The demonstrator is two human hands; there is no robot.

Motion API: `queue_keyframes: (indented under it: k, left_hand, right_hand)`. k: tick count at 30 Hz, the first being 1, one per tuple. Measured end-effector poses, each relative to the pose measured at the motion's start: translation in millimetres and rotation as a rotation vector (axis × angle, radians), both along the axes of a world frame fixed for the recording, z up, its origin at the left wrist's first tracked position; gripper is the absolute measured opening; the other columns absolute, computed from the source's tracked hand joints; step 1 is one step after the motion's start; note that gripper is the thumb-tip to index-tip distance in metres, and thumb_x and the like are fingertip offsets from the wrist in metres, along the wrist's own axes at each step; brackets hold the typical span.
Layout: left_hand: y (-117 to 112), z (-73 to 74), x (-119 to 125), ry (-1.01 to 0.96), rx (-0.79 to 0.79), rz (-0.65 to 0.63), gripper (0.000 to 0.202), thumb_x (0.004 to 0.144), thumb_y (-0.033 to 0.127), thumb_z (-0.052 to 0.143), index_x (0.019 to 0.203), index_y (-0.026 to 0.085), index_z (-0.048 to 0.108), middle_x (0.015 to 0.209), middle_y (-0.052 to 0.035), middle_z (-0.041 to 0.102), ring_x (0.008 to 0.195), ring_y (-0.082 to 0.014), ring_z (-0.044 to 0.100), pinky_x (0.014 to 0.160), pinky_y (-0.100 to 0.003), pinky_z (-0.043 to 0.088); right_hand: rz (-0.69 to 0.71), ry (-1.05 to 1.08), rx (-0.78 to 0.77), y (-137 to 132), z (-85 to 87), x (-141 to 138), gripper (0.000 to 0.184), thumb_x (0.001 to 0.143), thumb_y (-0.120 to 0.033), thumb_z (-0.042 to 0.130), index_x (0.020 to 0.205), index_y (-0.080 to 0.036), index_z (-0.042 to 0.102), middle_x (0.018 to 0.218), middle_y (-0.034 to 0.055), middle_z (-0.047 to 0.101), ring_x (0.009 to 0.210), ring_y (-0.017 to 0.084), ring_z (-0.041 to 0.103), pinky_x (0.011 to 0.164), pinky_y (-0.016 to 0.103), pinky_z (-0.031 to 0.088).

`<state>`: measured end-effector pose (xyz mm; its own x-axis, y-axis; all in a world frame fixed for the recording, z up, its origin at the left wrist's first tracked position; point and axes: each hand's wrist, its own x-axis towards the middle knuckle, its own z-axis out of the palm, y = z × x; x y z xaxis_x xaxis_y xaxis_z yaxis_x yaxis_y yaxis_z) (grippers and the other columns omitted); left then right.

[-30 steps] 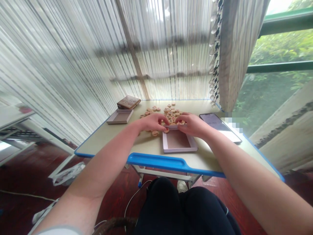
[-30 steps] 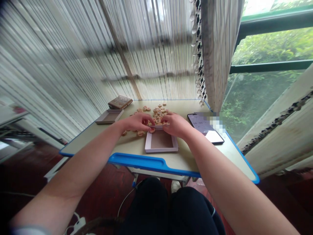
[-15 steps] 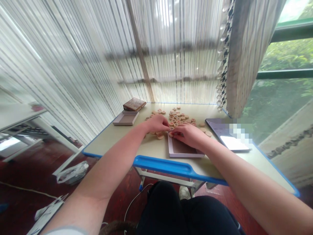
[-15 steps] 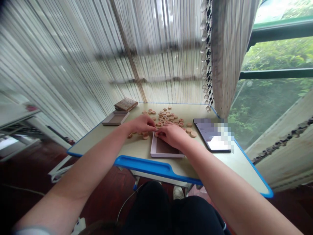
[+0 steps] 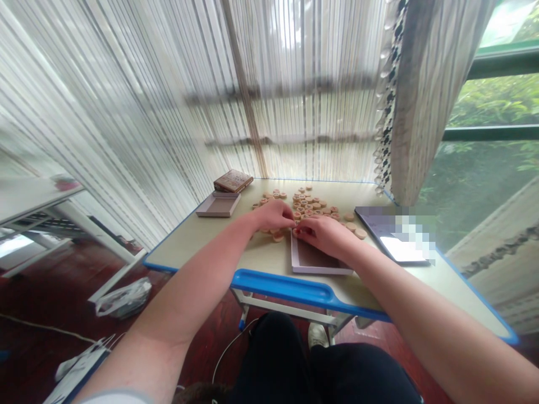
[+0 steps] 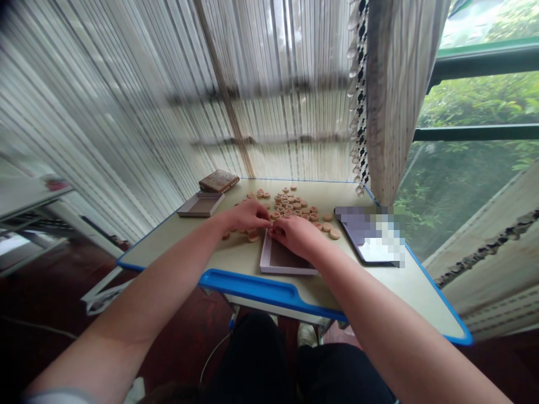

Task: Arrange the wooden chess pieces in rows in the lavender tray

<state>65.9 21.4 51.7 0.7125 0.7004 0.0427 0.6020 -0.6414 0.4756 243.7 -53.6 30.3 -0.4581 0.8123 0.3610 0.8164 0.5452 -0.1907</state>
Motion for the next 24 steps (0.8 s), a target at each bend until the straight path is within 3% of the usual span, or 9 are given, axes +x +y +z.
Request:
queue_keyframes:
  k: [3, 6, 8, 11, 18, 21, 24]
  left_hand:
    - [4.1, -0.8, -1.2, -0.034, 0.146, 0.095, 0.025, 0.072, 0.031, 0.052, 0.074, 0.012, 0.067, 0.062, -0.0005, 0.061, 0.060, -0.0114, 0.052, 0.056, -0.023, 0.038]
    - [14.3, -2.6, -4.5, -0.039, 0.387, 0.287, 0.026, 0.076, 0.030, 0.047, 0.073, 0.012, 0.065, 0.069, -0.0045, 0.062, 0.066, -0.0146, 0.054, 0.063, -0.026, 0.041]
    - [23.3, -5.1, -7.0, -0.020, 0.509, 0.402, 0.023, 0.078, 0.026, 0.045, 0.080, 0.012, 0.064, 0.081, -0.0078, 0.064, 0.078, -0.0174, 0.055, 0.073, -0.029, 0.043]
    - [36.4, -12.2, -9.8, 0.018, 0.568, 0.491, 0.026, 0.079, 0.022, 0.044, 0.097, 0.013, 0.061, 0.101, -0.0106, 0.062, 0.097, -0.0200, 0.053, 0.086, -0.031, 0.041]
    - [55.3, -30.1, -11.3, 0.093, 0.473, 0.389, 0.040, 0.082, 0.019, 0.038, 0.119, 0.013, 0.051, 0.123, -0.0115, 0.053, 0.113, -0.0192, 0.049, 0.096, -0.029, 0.037]
    - [65.2, -27.8, -7.1, 0.151, 0.425, 0.443, 0.039, 0.082, 0.017, 0.037, 0.116, 0.008, 0.053, 0.119, -0.0152, 0.056, 0.109, -0.0197, 0.052, 0.094, -0.028, 0.038]
    - [75.6, -23.2, 1.8, 0.223, 0.457, 0.370, 0.039, 0.083, 0.020, 0.036, 0.116, 0.008, 0.053, 0.122, -0.0157, 0.054, 0.114, -0.0202, 0.048, 0.097, -0.029, 0.036]
  right_hand:
    - [-0.027, 0.042, -0.006, -1.8, 1.9, 3.4, 0.021, 0.082, -0.036, 0.051, 0.095, -0.023, 0.062, 0.075, 0.0020, 0.065, 0.065, 0.015, 0.057, 0.057, 0.024, 0.037]
    - [-0.079, 0.058, -0.004, -0.7, 4.1, 9.0, 0.027, 0.078, -0.033, 0.055, 0.102, -0.023, 0.060, 0.075, 0.0014, 0.065, 0.064, 0.015, 0.055, 0.057, 0.024, 0.037]
    - [-0.105, 0.067, 0.011, 1.6, 5.0, 12.8, 0.026, 0.077, -0.033, 0.054, 0.100, -0.023, 0.061, 0.077, 0.0018, 0.065, 0.066, 0.016, 0.055, 0.058, 0.025, 0.037]
    - [-0.127, 0.109, 0.059, 6.6, 4.6, 17.9, 0.023, 0.078, -0.032, 0.052, 0.096, -0.022, 0.062, 0.085, 0.0036, 0.065, 0.073, 0.017, 0.056, 0.063, 0.026, 0.039]
    - [-0.105, 0.199, 0.063, 19.8, -2.3, 35.5, 0.023, 0.077, -0.034, 0.051, 0.090, -0.020, 0.065, 0.084, 0.0054, 0.065, 0.080, 0.019, 0.056, 0.069, 0.029, 0.041]
    - [-0.123, 0.281, 0.045, 23.6, -3.7, 41.9, 0.028, 0.079, -0.037, 0.049, 0.093, -0.019, 0.065, 0.081, 0.0055, 0.065, 0.074, 0.018, 0.056, 0.065, 0.028, 0.042]
    - [-0.134, 0.295, 0.056, 25.9, -4.1, 43.1, 0.029, 0.079, -0.038, 0.049, 0.092, -0.018, 0.066, 0.080, 0.0065, 0.065, 0.072, 0.018, 0.056, 0.064, 0.028, 0.041]
